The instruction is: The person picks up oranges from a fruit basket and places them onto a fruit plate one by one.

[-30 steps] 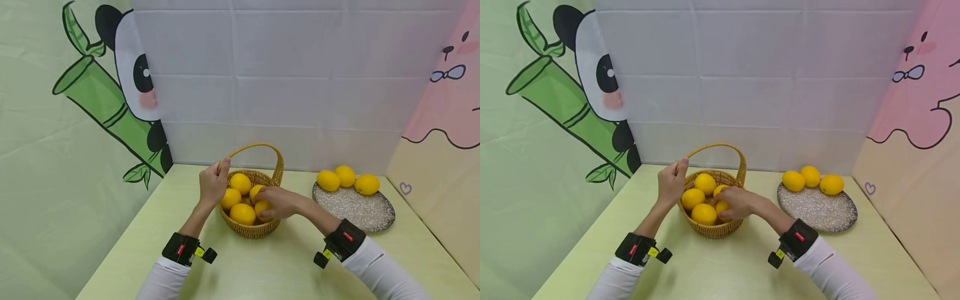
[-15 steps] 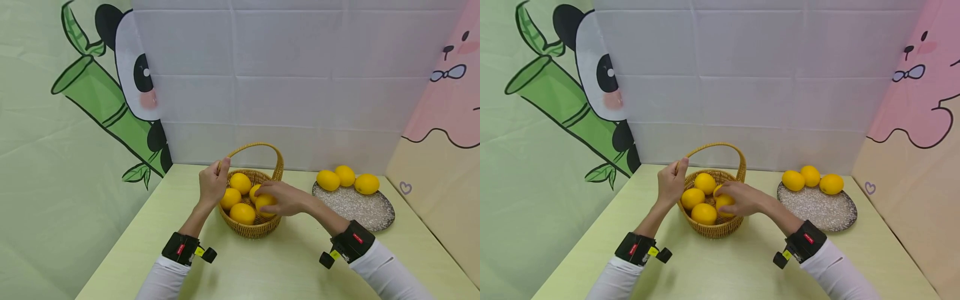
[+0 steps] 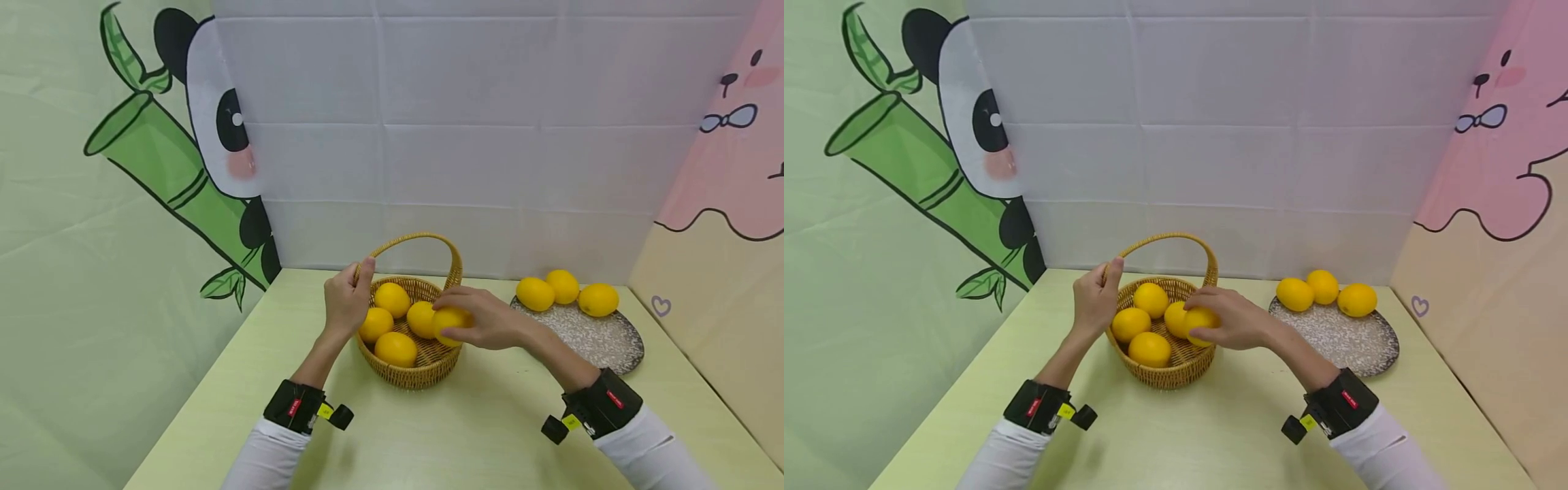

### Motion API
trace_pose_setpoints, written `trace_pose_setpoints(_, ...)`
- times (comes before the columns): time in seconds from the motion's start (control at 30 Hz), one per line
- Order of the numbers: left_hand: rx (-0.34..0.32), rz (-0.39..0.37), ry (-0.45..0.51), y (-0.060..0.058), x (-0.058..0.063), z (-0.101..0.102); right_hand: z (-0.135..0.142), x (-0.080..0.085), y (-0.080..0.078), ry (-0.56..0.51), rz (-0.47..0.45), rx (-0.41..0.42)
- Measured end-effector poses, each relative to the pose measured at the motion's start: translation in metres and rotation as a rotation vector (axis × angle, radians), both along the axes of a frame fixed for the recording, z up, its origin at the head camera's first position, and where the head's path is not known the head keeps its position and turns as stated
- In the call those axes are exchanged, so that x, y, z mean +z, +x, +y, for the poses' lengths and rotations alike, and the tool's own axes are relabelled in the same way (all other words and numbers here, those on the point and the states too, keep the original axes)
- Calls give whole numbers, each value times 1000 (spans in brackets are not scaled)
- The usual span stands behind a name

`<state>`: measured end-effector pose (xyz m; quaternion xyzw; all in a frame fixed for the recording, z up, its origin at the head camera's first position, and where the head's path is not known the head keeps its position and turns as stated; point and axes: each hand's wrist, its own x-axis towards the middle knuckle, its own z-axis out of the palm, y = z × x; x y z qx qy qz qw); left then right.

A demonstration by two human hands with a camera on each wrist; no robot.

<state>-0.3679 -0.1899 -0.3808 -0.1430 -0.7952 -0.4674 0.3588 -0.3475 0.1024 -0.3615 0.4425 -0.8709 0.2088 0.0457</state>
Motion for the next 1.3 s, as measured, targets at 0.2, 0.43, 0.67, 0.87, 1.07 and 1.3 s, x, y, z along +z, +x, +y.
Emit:
trace_pose_setpoints(0.2,0,-2,-2,-1,-1,1,22,5,6,-85,22,-19)
trace_pose_setpoints(0.43,5,12,-3,-2,-1,1,56,6,10,-115,43,-111)
trace_pose_setpoints(0.67,8,27,-9,-2,-1,1,92,3,13,-137,27,-214)
trace_pose_setpoints(0.87,6,23,-6,-3,-2,2,127,-2,15,-161,29,-316)
trace_pose_setpoints(1.07,-1,17,-1,-3,-2,3,167,0,19,-176,35,-437)
trace_pose_setpoints(1.3,9,23,-5,-3,-2,3,211,0,18,-156,6,-552)
